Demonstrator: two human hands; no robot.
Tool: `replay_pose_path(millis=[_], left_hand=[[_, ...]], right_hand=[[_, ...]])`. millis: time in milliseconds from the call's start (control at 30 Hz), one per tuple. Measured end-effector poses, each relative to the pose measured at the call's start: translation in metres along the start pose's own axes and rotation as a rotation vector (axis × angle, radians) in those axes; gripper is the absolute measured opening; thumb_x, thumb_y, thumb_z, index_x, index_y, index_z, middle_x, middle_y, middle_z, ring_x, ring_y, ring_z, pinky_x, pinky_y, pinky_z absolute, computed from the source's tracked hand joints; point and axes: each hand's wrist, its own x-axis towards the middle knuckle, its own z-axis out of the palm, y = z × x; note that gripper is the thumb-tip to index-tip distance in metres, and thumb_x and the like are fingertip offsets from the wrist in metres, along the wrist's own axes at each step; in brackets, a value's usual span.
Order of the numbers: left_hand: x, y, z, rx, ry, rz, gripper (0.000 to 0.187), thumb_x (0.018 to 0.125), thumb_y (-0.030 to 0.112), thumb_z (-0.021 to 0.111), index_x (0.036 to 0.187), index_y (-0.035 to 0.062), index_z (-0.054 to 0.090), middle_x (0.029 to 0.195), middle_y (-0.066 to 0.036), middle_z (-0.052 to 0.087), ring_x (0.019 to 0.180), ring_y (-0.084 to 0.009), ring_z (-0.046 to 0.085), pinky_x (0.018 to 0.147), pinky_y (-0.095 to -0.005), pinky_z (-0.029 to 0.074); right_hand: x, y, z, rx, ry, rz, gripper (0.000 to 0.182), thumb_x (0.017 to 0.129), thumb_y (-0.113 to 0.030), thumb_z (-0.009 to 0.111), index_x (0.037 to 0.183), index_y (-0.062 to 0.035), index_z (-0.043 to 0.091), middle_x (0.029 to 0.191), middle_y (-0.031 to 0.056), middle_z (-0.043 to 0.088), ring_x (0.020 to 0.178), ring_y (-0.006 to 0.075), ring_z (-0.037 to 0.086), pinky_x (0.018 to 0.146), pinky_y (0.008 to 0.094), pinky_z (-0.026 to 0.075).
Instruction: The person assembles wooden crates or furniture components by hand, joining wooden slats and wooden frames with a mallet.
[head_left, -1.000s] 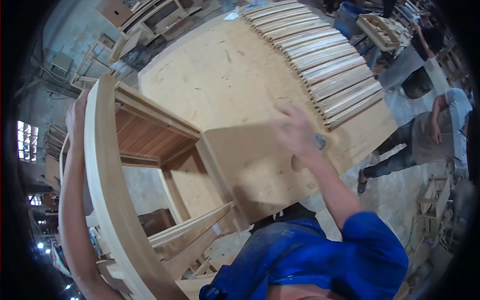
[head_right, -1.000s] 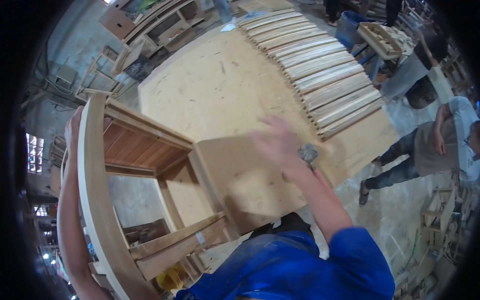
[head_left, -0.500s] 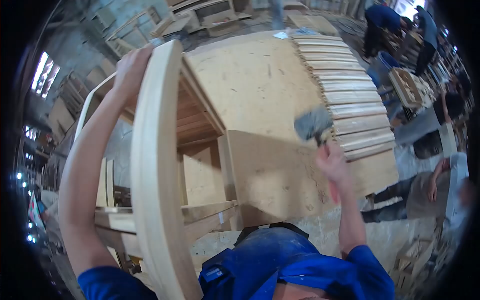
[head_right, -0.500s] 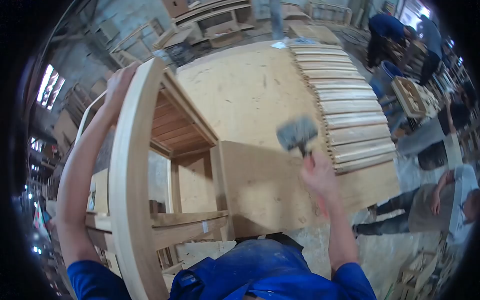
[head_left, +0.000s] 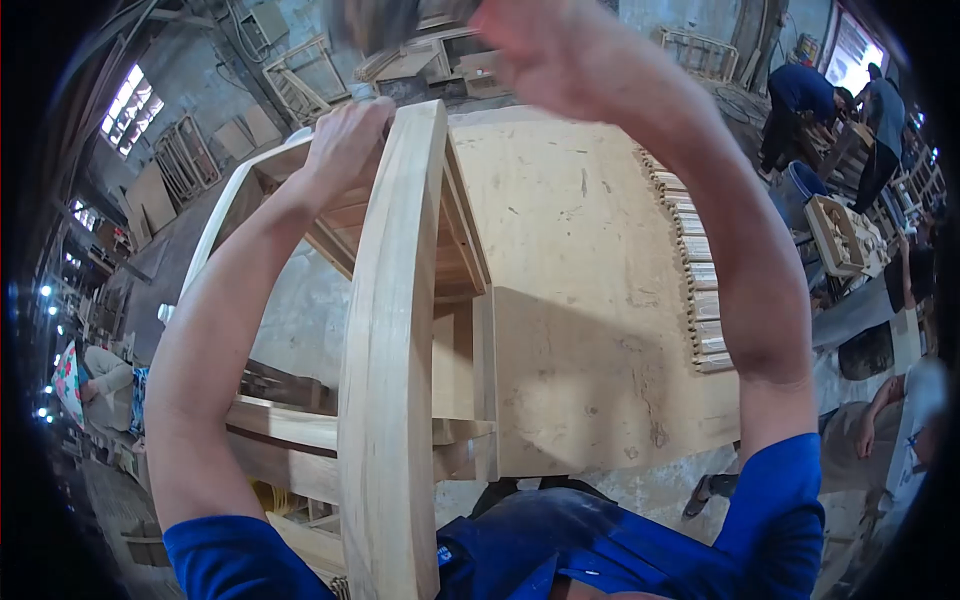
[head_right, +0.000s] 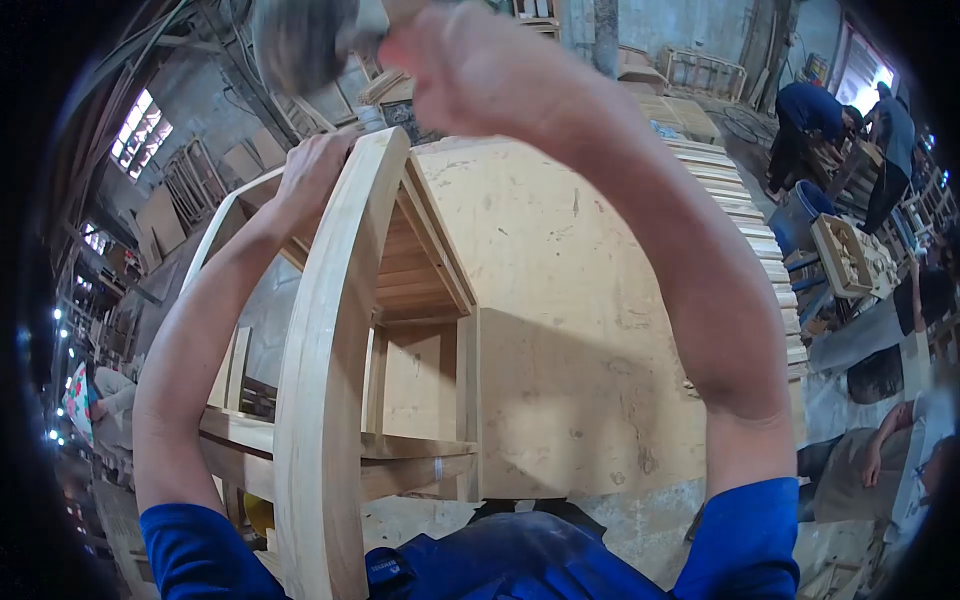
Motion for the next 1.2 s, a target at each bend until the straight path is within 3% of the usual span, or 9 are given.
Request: replay_pose_path(millis=[133, 267, 367, 467, 633, 900, 967, 1033, 1200], left_hand=[[-0.002, -0.005, 0.002, -0.003, 0.044, 0.019, 0.033, 0.078, 0.031, 0.071, 0.090, 0.0015, 0.062, 0.080, -0.021, 0.067, 0.080, -0.0428, 0.065, 0.071, -0.0521, 0.051], [0.003, 0.007, -0.007, -0.060, 0.058, -0.002, 0.044, 0.076, 0.045, 0.074, 0.082, 0.0017, 0.067, 0.078, -0.022, 0.068, 0.079, -0.0433, 0.065, 0.069, -0.0505, 0.052], [0.015, 0.004, -0.033, -0.100, -0.395, 0.182, 0.069, 0.074, 0.054, 0.074, 0.115, -0.0001, 0.066, 0.111, -0.027, 0.067, 0.104, -0.0408, 0.065, 0.086, -0.0483, 0.052], [0.006, -0.032, -0.094, -0.002, -0.270, 0.189, 0.089, 0.072, 0.051, 0.080, 0.143, 0.0061, 0.048, 0.139, -0.025, 0.053, 0.128, -0.0346, 0.053, 0.107, -0.0416, 0.044], [-0.079, -0.150, -0.196, -0.332, -0.028, -0.297, 0.108, 0.074, 0.054, 0.079, 0.155, 0.0058, 0.025, 0.152, -0.029, 0.035, 0.141, -0.0382, 0.038, 0.114, -0.0470, 0.035], [-0.189, -0.211, 0.030, -0.957, 0.004, -0.479, 0.111, 0.073, 0.041, 0.086, 0.156, 0.0062, 0.022, 0.148, -0.021, 0.044, 0.135, -0.0317, 0.045, 0.108, -0.0441, 0.041], [-0.170, -0.150, 0.032, -0.745, 0.363, -0.238, 0.085, 0.076, 0.024, 0.082, 0.146, 0.0056, 0.039, 0.143, -0.017, 0.049, 0.131, -0.0307, 0.048, 0.110, -0.0444, 0.038], [-0.143, -0.133, 0.061, -1.122, 0.595, -0.233, 0.071, 0.078, 0.015, 0.080, 0.140, 0.0046, 0.048, 0.139, -0.015, 0.052, 0.127, -0.0299, 0.050, 0.109, -0.0431, 0.038], [-0.074, -0.167, 0.201, -0.792, 0.854, -0.535, 0.030, 0.083, 0.034, 0.076, 0.096, 0.0077, 0.069, 0.084, -0.017, 0.071, 0.081, -0.0348, 0.070, 0.072, -0.0460, 0.053]], right_hand=[[-0.016, 0.018, 0.035, -0.142, 0.057, -0.135, 0.030, 0.076, 0.001, 0.058, 0.106, 0.0021, 0.063, 0.096, 0.0238, 0.069, 0.092, 0.0363, 0.069, 0.079, 0.0458, 0.056], [-0.017, -0.002, 0.034, -0.167, -0.353, 0.245, 0.034, 0.079, 0.000, 0.057, 0.113, 0.0003, 0.061, 0.102, 0.0244, 0.069, 0.098, 0.0395, 0.067, 0.084, 0.0465, 0.055], [-0.024, -0.010, 0.036, -0.180, -0.327, 0.200, 0.033, 0.079, 0.000, 0.053, 0.111, 0.0049, 0.056, 0.098, 0.0281, 0.067, 0.096, 0.0446, 0.064, 0.084, 0.0495, 0.052], [-0.030, -0.019, 0.041, -0.214, -0.244, 0.191, 0.030, 0.079, -0.001, 0.049, 0.108, 0.0087, 0.050, 0.094, 0.0316, 0.064, 0.096, 0.0484, 0.061, 0.083, 0.0537, 0.048], [-0.026, -0.037, 0.046, -0.277, -0.267, 0.369, 0.028, 0.080, -0.003, 0.047, 0.107, 0.0069, 0.049, 0.101, 0.0334, 0.062, 0.102, 0.0490, 0.058, 0.086, 0.0532, 0.046], [-0.002, -0.091, 0.042, -0.479, -0.346, 0.480, 0.025, 0.079, -0.003, 0.053, 0.101, 0.0076, 0.048, 0.092, 0.0312, 0.063, 0.097, 0.0501, 0.059, 0.083, 0.0515, 0.047], [0.014, -0.106, 0.038, -0.522, -0.447, 0.613, 0.022, 0.077, -0.005, 0.055, 0.095, 0.0043, 0.047, 0.082, 0.0264, 0.061, 0.087, 0.0442, 0.063, 0.079, 0.0484, 0.049], [0.025, -0.133, 0.032, -0.535, -0.445, 0.628, 0.019, 0.077, -0.006, 0.056, 0.091, 0.0030, 0.048, 0.081, 0.0239, 0.062, 0.078, 0.0410, 0.064, 0.065, 0.0466, 0.050], [0.067, -0.123, 0.015, -0.436, -0.447, 0.488, 0.015, 0.074, -0.006, 0.057, 0.084, -0.0020, 0.048, 0.075, 0.0116, 0.058, 0.056, 0.0225, 0.060, 0.037, 0.0368, 0.045]])
